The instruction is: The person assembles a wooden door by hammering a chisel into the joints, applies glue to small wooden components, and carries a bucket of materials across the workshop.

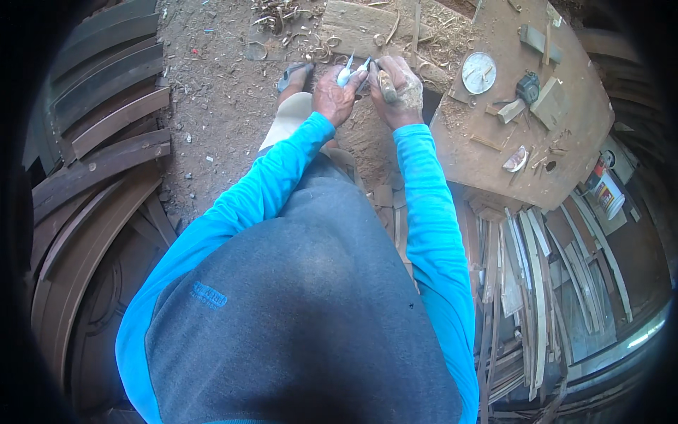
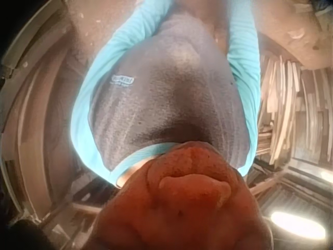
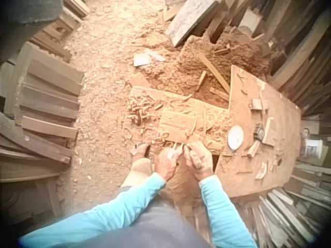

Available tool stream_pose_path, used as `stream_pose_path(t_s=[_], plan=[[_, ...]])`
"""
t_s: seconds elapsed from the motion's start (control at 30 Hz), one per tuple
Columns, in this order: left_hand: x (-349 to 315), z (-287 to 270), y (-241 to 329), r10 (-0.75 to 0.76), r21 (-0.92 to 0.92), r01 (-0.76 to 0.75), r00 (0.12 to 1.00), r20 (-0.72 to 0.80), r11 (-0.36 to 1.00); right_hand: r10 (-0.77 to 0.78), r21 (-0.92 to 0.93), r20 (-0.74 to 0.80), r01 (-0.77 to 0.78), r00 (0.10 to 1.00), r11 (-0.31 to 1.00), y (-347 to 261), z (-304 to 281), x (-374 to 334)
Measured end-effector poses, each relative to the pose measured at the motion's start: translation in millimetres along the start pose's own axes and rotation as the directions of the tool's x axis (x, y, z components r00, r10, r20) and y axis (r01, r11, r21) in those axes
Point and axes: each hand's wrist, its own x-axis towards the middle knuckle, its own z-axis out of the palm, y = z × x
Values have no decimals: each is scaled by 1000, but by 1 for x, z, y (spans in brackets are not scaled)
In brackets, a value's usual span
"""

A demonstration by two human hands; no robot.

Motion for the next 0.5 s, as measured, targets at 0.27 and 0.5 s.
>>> stream_pose_path(t_s=[0.27,0.5], plan=[[2,-19,-9,3,-182,25,988,152,983,470,324,-83,-423,879,846,30,-19,-46],[3,-44,11,53,-224,21,947,317,974,626,-166,-495,-773,602,612,151,-125,-120]])
